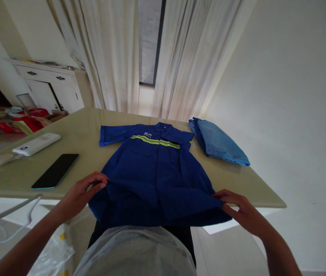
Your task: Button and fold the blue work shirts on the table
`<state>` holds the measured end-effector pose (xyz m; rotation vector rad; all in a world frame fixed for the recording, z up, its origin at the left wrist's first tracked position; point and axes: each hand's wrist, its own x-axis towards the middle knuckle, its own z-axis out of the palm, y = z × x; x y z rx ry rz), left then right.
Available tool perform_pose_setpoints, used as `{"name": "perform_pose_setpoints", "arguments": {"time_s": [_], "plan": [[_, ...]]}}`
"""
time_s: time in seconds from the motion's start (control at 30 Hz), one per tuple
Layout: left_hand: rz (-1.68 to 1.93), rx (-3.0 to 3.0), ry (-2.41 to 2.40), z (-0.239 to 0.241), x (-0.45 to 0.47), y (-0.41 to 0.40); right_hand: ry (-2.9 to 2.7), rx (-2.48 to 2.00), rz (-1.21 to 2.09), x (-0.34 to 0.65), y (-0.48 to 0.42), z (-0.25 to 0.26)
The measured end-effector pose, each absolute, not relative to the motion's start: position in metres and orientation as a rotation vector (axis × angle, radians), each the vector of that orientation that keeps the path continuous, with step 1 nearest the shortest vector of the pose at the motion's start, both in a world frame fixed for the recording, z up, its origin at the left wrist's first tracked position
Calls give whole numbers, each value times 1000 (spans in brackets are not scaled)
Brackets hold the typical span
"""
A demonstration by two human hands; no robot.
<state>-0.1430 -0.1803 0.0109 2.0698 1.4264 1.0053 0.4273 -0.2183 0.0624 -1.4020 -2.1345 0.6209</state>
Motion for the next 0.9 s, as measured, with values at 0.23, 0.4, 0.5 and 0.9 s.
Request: {"name": "perform_pose_setpoints", "arguments": {"time_s": [0.23, 0.4, 0.5, 0.9], "plan": [[896, 2018, 1296, 13, -149, -191, -2187, -1285, 524, 417, -217, 66], [992, 2105, 1406, 8, -138, -198, -2265, -1336, 189, 413, -218, 55], [1042, 2413, 1410, 2, -117, -213, -2431, -1219, -171, 387, -221, 42], [1008, 2936, 1275, -8, -75, -209, -2214, -888, -92, 317, -226, 27]]}}
